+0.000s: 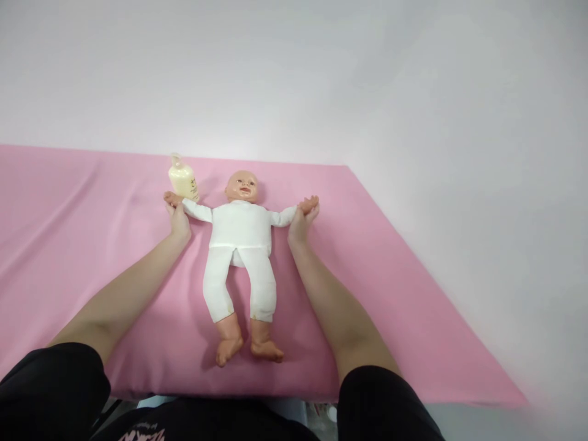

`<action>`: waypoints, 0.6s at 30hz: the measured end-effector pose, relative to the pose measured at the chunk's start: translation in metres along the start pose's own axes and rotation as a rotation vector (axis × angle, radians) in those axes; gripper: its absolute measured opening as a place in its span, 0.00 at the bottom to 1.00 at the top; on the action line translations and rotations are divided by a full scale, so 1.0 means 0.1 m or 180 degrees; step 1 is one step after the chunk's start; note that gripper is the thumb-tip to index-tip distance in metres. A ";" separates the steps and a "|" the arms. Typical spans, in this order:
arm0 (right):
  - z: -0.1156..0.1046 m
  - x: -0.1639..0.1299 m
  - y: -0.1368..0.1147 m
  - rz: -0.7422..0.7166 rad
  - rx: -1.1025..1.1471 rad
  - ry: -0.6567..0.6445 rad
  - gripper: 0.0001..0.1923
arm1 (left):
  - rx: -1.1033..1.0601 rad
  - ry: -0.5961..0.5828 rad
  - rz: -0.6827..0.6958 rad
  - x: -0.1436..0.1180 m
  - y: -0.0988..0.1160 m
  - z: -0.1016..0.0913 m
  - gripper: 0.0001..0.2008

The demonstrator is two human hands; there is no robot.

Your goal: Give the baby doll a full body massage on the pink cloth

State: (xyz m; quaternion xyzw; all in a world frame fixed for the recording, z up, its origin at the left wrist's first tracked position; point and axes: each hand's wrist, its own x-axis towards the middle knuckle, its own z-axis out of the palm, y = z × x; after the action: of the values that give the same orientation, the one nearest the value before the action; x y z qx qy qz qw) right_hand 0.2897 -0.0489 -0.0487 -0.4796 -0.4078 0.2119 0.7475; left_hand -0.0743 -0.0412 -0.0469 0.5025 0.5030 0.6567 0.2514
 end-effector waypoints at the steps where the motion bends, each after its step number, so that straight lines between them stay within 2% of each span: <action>1: -0.02 0.04 0.06 0.0273 0.0006 0.0179 0.38 | -0.0051 0.0119 -0.0164 0.02 -0.03 0.00 0.30; 3: -0.04 0.09 0.13 0.0593 -0.0021 0.0349 0.37 | -0.0169 0.0429 -0.0363 0.02 -0.02 0.02 0.29; 4: -0.05 0.09 0.14 0.0599 -0.0038 0.0340 0.37 | -0.0204 0.0498 -0.0359 0.01 0.00 0.03 0.29; 6: -0.04 0.04 0.08 0.0302 -0.0084 0.0177 0.37 | -0.0227 0.0456 -0.0183 -0.02 0.09 0.05 0.31; 9: 0.01 -0.10 -0.11 -0.0567 -0.0203 -0.0414 0.38 | -0.0065 0.0055 0.0302 -0.10 0.23 0.05 0.35; 11: 0.04 -0.21 -0.25 -0.1031 -0.0272 -0.0854 0.36 | 0.0266 -0.0287 0.0758 -0.16 0.30 0.06 0.35; 15: 0.06 -0.38 -0.43 -0.1615 -0.0713 -0.1610 0.28 | 0.1163 -0.0984 0.1620 -0.26 0.38 0.11 0.29; 18: 0.08 -0.42 -0.51 -0.2077 -0.1067 -0.2347 0.27 | 0.1717 -0.1663 0.1953 -0.31 0.43 0.16 0.24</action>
State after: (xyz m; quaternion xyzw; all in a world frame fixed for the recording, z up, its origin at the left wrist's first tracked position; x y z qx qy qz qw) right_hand 0.2554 -0.0971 -0.0183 -0.3342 -0.8006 0.0546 0.4943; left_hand -0.0410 -0.0761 -0.0204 0.8230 0.4041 0.3985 0.0247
